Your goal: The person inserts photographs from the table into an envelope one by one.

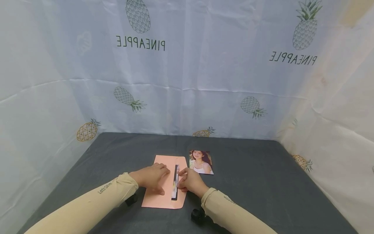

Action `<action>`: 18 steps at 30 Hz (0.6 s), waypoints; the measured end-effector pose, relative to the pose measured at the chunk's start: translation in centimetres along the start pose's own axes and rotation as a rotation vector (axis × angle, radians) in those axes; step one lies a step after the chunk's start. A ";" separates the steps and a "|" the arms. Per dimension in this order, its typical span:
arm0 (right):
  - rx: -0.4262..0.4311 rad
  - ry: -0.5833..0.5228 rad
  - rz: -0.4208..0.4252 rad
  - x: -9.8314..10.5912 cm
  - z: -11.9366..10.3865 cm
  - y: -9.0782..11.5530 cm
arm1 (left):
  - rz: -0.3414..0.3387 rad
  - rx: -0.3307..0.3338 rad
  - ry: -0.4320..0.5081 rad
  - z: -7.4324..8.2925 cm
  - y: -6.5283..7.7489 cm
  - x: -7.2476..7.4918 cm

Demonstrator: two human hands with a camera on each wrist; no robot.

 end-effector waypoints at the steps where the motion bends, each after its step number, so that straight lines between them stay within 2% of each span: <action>1: 0.004 -0.017 -0.010 0.1 0.0 0.1 | 0.000 -0.001 -0.001 0.0 0.0 0.0; 10: 0.083 -0.145 -0.086 1.2 0.0 1.0 | -0.004 0.005 -0.002 0.2 0.0 0.1; 14: 0.127 -0.169 -0.106 2.4 -0.3 1.5 | -0.011 0.018 0.003 0.1 0.1 0.0; 18: 0.153 -0.199 -0.090 4.3 -0.3 2.0 | -0.012 0.016 0.005 0.1 0.0 0.0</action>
Point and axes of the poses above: each hand's wrist, its own y-axis away from the middle knuckle, its own x-axis out of the back of the hand, z = x × y, the point moved 4 cm from there along -y, towards the middle knuckle, and after that the axes turned 13 degrees about -z, right-handed, at the moved point
